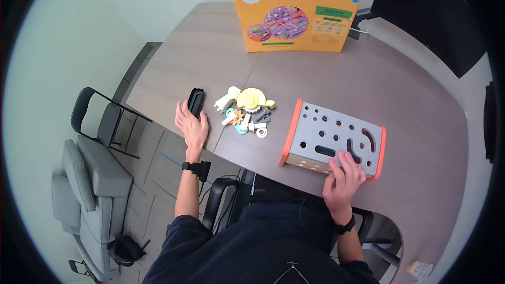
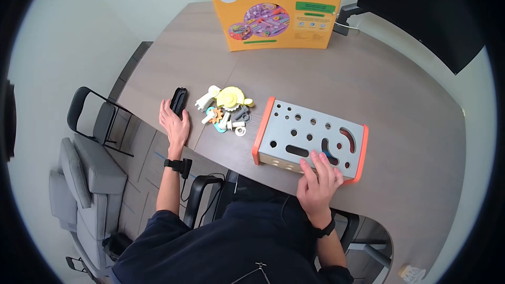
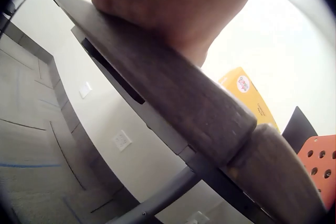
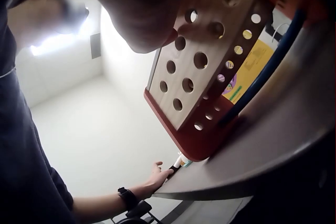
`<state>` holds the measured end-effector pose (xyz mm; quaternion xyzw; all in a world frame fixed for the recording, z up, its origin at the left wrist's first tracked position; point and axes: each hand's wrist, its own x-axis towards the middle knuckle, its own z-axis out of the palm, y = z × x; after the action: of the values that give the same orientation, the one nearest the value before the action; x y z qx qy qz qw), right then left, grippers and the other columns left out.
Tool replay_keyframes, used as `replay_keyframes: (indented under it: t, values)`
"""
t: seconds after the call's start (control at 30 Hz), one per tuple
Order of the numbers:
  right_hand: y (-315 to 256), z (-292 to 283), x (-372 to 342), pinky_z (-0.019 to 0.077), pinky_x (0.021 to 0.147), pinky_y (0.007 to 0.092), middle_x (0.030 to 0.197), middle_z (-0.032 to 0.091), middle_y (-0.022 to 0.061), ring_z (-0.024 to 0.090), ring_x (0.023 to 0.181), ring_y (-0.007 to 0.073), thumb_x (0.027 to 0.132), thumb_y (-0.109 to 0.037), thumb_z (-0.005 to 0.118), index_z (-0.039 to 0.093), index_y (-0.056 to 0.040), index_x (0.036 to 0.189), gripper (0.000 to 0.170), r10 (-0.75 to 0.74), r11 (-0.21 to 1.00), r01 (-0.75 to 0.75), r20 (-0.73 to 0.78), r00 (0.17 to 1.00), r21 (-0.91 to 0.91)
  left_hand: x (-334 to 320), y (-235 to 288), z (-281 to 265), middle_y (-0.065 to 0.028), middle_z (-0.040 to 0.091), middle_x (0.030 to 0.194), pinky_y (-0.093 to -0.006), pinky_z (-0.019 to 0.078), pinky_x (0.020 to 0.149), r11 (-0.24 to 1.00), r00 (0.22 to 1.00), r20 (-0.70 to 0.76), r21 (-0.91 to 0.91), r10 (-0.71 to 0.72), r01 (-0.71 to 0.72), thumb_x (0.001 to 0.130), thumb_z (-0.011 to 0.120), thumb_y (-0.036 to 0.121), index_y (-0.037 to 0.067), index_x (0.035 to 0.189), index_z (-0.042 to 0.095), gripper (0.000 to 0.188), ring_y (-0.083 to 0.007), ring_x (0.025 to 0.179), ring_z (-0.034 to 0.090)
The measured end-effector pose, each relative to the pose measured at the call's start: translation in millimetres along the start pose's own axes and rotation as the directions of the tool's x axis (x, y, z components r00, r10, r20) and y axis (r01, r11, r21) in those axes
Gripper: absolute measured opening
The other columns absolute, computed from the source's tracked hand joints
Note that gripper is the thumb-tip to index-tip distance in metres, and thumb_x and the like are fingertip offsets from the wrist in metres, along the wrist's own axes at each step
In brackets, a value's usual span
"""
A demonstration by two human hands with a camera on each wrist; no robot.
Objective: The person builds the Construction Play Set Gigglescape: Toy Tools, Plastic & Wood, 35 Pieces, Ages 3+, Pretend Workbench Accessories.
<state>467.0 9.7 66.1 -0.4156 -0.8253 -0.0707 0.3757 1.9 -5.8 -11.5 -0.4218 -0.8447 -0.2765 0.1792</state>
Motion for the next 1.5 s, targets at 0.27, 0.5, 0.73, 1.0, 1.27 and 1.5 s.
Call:
replay_keyframes:
  t: [0.27,0.5,0.73,1.0,1.27,1.5]
  values:
    - [-1.5,-21.6,12.3,0.0311,0.115,0.0457,0.147,0.067,0.0072,0.058,0.142,0.0241,0.083,0.004,0.066,0.073,-0.0128,0.131,0.051,0.017,0.996,-0.026,0.108,0.994,0.081,-15.7,17.0,-23.4,-0.017,0.058,0.139,-0.0491,0.0453,0.104,0.911,0.942,-0.056,-0.239,0.331,-0.335,0.087,0.07,0.008,0.009,0.137,0.064,0.05,-0.0342,0.118,0.059]
    - [-1.7,-23.5,15.1,0.0316,0.114,0.0458,0.149,0.065,0.0059,0.058,0.141,0.0235,0.084,0.002,0.069,0.072,-0.013,0.134,0.052,-0.001,0.997,-0.009,0.116,0.993,0.082,-13.3,77.3,-56.8,-0.0116,0.061,0.121,-0.0445,0.0524,0.091,0.881,0.861,0.256,-0.308,0.44,-0.358,0.096,0.077,0.025,0.014,0.14,0.068,0.047,-0.031,0.104,0.063]
    - [0.9,-19.5,10.5,0.0307,0.116,0.0486,0.149,0.063,0.007,0.055,0.143,0.0243,0.085,-0.001,0.071,0.069,-0.0134,0.136,0.053,-0.019,0.998,0.013,0.095,0.995,0.066,-16.1,83.5,-54.7,-0.0155,0.061,0.129,-0.0468,0.0522,0.097,0.878,0.877,0.227,-0.342,0.423,-0.335,0.097,0.076,0.023,0.014,0.142,0.066,0.047,-0.0349,0.112,0.062]
    - [6.4,-4.7,-2.4,0.0277,0.12,0.0527,0.162,0.048,0.0115,0.047,0.149,0.0291,0.088,-0.018,0.08,0.042,-0.0184,0.159,0.081,-0.14,0.977,0.162,0.151,0.979,-0.141,-28.7,148.8,-93.6,-0.0164,0.063,0.133,-0.043,0.0511,0.104,0.636,0.872,0.238,-0.764,0.428,-0.104,0.104,0.063,0.008,0.003,0.136,0.065,0.033,-0.0317,0.125,0.062]
    - [28.5,18.5,-13.2,0.0266,0.12,0.0514,0.159,0.05,0.0137,0.046,0.148,0.0304,0.085,-0.025,0.083,0.04,-0.0208,0.161,0.088,-0.292,0.893,0.299,0.074,0.954,-0.335,-76.7,187.6,-77.8,-0.0205,0.04,0.167,-0.046,0.0335,0.126,0.367,0.741,0.346,-0.919,0.576,0.144,0.112,0.047,0.026,0.001,0.164,0.036,0.058,-0.0334,0.156,0.039]
    - [33.9,-3.9,6.0,0.0253,0.118,0.0602,0.161,0.044,0.0214,0.041,0.149,0.0398,0.07,-0.026,0.094,0.038,-0.0183,0.163,0.109,-0.21,0.972,0.207,-0.008,0.978,-0.113,-84.4,164.9,-77.1,-0.024,0.024,0.175,-0.0544,0.0265,0.13,0.346,0.675,0.138,-0.92,0.725,-0.184,0.091,0.084,0.039,0.012,0.172,0.015,0.11,-0.044,0.161,0.027]
